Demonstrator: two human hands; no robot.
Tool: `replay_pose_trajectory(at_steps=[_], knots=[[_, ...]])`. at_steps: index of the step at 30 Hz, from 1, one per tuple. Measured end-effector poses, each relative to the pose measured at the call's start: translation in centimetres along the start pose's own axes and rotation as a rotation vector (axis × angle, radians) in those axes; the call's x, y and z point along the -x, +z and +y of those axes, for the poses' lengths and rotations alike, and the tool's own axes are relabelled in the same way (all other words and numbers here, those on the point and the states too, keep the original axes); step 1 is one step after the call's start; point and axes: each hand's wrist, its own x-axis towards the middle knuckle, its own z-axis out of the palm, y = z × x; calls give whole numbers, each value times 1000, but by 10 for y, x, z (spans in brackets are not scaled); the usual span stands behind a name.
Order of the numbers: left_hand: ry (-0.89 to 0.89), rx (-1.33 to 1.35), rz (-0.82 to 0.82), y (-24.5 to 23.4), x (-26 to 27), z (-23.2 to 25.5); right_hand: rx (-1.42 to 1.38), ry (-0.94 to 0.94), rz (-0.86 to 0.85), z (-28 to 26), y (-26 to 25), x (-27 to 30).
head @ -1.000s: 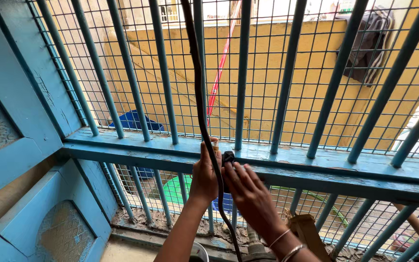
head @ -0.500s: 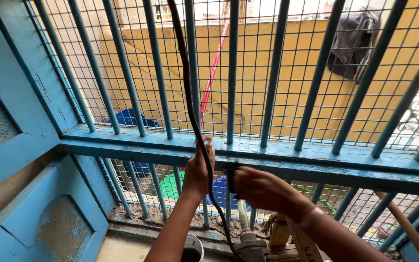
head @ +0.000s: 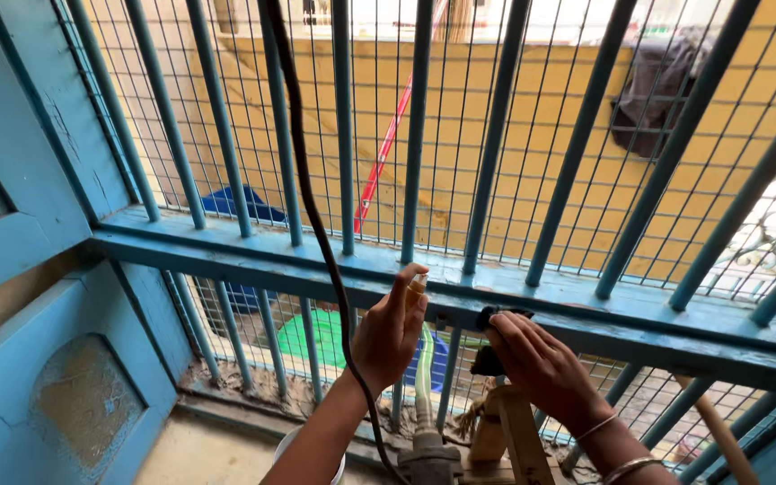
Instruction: The person reaches into a bucket, applies a liquid from a bottle to a window grill and a cable, and wipes the objects with a cloth.
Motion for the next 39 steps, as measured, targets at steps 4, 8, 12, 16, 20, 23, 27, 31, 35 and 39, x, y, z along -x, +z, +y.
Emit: replay_pose_trajectory(at_steps=[4, 8, 12, 16, 20, 23, 27, 31, 35, 39], knots=[[18, -43, -2, 7, -3, -2, 462, -198, -149, 3, -28, 11], [-16, -108, 46, 22, -9, -4, 333, -96, -170, 10, -46, 22], [-70, -88, -6, 35, -11, -5, 202, -1, -236, 15, -40, 23], [6, -92, 48, 40, -14, -7, -17, 224, -46, 10, -19, -5], [-135, -91, 16, 44, -17, -7, -1, 135, -15, -22, 2, -40], [-153, -56, 20, 43, -20, -4, 50, 173, -23, -26, -1, -37], [-283, -26, -20, 47, -28, -7, 191, 107, -12, 8, -30, 9], [-303, -55, -45, 50, -31, -6, 259, 119, -8, 29, -41, 33], [-295, -75, -37, 52, -30, -4, 157, 124, 108, -1, 7, -4], [-238, -95, -3, 51, -31, -6, 96, 158, 159, -26, 26, -35]])
